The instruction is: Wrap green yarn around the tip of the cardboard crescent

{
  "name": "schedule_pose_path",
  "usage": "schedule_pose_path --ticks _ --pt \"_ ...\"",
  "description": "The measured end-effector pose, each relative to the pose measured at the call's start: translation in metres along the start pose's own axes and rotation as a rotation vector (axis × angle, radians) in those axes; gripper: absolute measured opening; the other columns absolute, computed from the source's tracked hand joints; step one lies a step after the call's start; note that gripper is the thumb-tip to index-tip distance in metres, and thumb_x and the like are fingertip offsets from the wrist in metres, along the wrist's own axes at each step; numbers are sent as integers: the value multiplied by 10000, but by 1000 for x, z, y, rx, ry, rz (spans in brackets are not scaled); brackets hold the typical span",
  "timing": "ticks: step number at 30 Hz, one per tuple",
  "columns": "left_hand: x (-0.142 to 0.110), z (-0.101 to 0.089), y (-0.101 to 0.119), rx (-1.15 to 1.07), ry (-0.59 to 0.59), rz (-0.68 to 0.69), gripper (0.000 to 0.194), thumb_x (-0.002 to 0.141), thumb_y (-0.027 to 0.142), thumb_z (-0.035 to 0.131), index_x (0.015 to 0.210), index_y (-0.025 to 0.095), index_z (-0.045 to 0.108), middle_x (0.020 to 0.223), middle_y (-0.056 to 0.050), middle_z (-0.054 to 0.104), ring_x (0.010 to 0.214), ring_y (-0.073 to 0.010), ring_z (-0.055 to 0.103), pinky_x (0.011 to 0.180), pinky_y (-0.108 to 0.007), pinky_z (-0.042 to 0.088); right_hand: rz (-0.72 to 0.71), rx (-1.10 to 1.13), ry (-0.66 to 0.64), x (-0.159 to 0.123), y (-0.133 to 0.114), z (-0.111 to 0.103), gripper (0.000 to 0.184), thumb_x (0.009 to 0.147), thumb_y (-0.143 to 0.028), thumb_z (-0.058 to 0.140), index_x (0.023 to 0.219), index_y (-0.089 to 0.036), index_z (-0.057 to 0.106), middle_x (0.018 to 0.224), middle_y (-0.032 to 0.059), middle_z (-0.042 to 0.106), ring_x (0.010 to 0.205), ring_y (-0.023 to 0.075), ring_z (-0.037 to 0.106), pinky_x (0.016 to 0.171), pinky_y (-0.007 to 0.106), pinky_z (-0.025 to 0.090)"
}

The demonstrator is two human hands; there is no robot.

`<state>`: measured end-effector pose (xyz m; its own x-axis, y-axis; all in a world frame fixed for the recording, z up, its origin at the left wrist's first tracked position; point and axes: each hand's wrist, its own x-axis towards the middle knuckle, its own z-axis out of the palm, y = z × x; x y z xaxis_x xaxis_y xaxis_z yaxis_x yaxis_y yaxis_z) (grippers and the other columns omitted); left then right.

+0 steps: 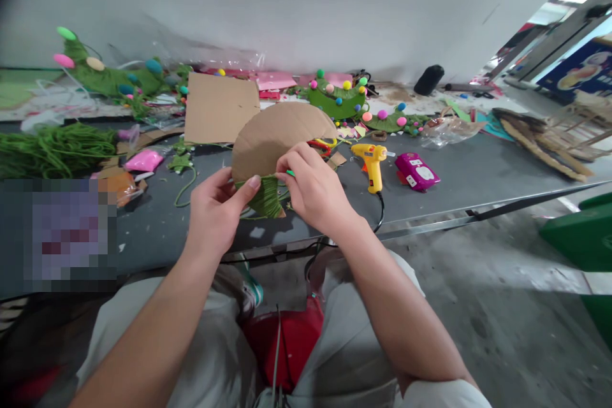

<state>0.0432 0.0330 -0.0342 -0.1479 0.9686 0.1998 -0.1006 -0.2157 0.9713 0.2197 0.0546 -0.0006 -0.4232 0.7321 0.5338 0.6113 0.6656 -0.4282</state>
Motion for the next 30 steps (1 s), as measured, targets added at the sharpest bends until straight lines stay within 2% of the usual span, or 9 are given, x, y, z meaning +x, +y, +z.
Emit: schedule_pose_path --ticks 9,17,24,27,30 --pt "1 0 -7 -136 -28 -72 281 796 343 792 1033 202 738 1024 -53 754 849 -181 695 710 -272 573 20 -13 2 1 -2 0 95 959 -149 466 903 -208 515 962 79 550 925 211 530 845 361 446" --pt "-2 1 1 54 32 23 214 806 329 779 948 172 751 892 -44 753 797 -180 687 663 -249 548 57 -32 14 0 1 3 66 939 -156 508 899 -201 535 960 76 558 913 212 537 819 365 446" --pt "-3 0 4 106 50 42 211 823 332 761 957 169 747 899 -42 745 783 -171 669 661 -240 527 174 117 91 -2 4 -4 54 928 -219 595 879 -197 596 886 32 589 767 153 536 697 304 440" --pt "-2 -1 4 126 60 54 204 824 345 758 935 174 747 878 -36 734 776 -171 654 666 -244 523 241 123 155 -4 8 -6 159 976 -287 546 866 -197 618 856 32 599 761 153 543 692 307 426" --pt "-2 -2 4 143 74 66 204 821 358 759 906 173 744 858 -33 722 764 -166 637 663 -242 514 342 128 181 -5 9 -6 353 1002 -407 501 739 -192 598 698 15 558 651 139 491 624 302 377"
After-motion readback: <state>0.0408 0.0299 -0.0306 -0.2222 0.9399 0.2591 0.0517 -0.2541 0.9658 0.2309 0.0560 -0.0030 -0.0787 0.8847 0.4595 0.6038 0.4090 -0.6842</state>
